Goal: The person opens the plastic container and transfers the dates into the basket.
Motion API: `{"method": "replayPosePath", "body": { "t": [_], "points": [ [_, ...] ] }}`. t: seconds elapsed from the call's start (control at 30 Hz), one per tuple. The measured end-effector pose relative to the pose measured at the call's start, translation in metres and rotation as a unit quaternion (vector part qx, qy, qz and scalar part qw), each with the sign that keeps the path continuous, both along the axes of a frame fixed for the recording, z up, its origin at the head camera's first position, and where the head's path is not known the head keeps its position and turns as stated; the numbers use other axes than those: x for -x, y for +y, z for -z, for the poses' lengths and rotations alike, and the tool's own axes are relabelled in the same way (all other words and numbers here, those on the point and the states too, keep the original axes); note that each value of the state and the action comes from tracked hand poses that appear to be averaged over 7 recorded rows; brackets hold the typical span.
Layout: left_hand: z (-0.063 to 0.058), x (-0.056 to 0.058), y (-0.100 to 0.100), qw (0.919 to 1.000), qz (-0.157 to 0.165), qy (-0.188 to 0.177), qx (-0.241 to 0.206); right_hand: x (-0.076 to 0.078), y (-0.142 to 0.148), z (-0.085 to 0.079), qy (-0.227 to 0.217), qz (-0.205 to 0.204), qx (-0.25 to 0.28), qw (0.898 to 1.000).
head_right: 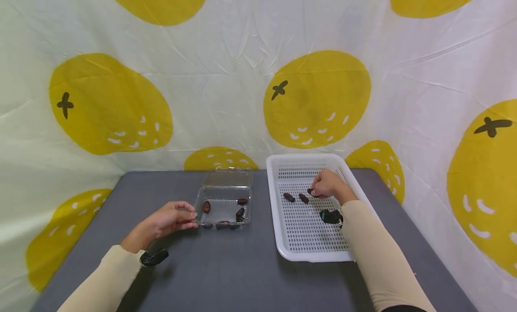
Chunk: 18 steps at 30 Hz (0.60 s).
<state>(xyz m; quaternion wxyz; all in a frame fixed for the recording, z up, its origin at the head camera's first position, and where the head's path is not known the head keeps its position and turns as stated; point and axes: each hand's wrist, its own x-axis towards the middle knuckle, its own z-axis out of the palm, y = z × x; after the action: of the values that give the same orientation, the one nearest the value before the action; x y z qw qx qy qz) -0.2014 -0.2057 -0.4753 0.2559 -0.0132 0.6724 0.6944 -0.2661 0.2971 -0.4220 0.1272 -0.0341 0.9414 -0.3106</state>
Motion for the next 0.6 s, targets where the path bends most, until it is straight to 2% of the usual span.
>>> {"method": "replayPosePath", "body": {
  "t": [0.6],
  "points": [
    [0.001,0.003,0.002,0.9999,-0.010,-0.009,0.008,0.004,0.006,0.013,0.007,0.001,-0.036,0.999]
  ]
}}
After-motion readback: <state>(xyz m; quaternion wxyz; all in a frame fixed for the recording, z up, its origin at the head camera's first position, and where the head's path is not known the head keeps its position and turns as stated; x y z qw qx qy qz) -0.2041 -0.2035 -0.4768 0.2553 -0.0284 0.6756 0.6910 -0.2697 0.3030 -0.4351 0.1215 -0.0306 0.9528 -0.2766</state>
